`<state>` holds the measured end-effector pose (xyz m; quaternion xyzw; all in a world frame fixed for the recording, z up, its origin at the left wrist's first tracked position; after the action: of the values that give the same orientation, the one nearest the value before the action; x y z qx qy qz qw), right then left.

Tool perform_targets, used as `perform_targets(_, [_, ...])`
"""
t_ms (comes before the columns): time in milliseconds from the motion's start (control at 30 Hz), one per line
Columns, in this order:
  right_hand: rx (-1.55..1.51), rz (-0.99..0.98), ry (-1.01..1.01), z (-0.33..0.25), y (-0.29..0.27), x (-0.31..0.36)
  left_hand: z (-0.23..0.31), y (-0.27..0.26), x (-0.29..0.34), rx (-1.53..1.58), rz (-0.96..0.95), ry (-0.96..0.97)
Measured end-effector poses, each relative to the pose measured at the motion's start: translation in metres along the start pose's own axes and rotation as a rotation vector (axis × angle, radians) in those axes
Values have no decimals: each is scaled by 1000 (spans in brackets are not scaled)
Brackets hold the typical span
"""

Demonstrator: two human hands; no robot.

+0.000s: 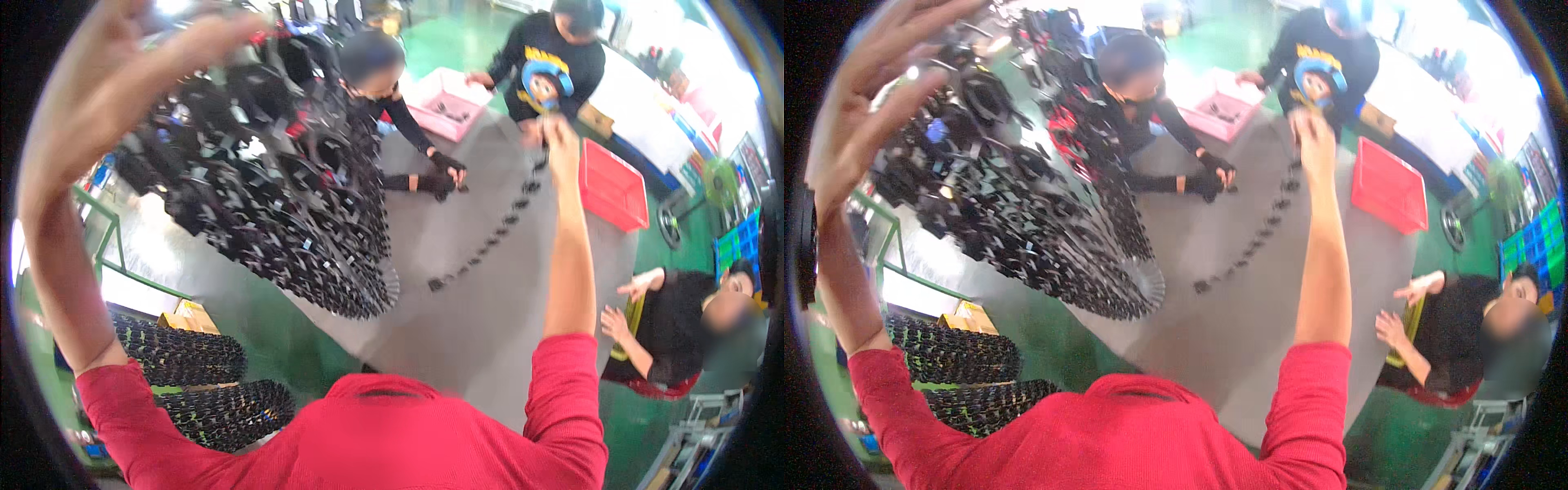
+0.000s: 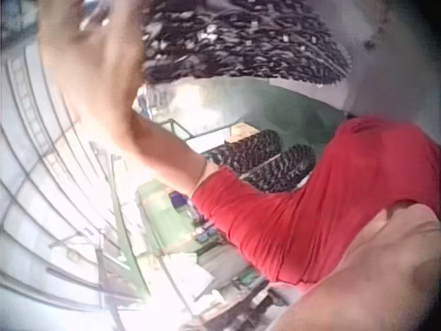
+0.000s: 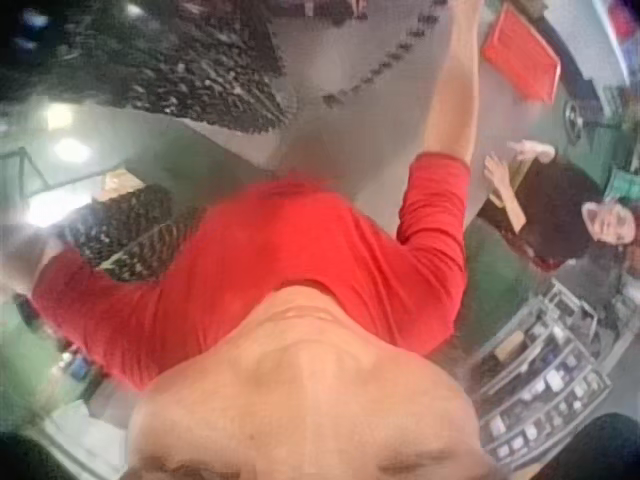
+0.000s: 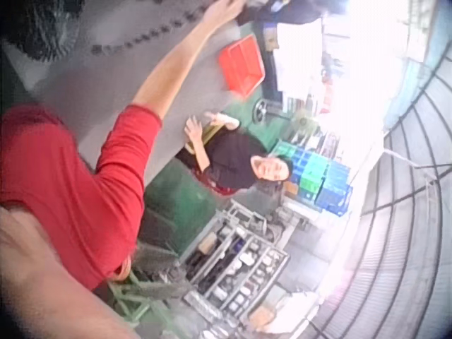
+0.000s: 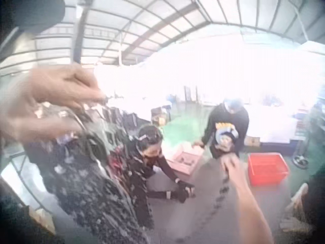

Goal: The person hangs individual black plastic parts onto a vertical rotating rack, one at a time, using both hands.

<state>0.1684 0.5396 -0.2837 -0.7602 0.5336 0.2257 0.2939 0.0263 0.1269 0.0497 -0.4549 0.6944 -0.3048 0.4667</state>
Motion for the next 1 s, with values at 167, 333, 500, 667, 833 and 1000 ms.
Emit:
perform_targets(167, [972,-339,69,20,1,61,3,5,4,39,-15,7])
perform_targets(333, [-35,-201,-144,-157,43,16,-2,-6,17,163,-41,-34])
perform_targets(500, [-694,-293,-265,-345,80,29,-16,4,31,456,-12,-121])
perform_targets(667, [-671,-302,-252,-366,88,26,-9,1,24,336,132,93])
perform_targets(833, [-1274,-494,-170,-348,120,23,-11,4,28,376,131,62])
perform_targets(1000, [-1698,-629,-158,-338,145,15,-12,4,24,341,130,70])
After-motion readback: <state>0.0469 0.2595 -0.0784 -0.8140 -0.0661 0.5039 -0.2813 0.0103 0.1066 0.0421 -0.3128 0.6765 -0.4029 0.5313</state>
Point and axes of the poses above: each hand's wrist, its own x-axis away from the middle knuckle, its own y-axis out of the palm, z = x × y, the point moved 2 cm from there along -x, towards the middle knuckle, and after that the axes turned 5 degrees about -y, right-handed, at the moved point
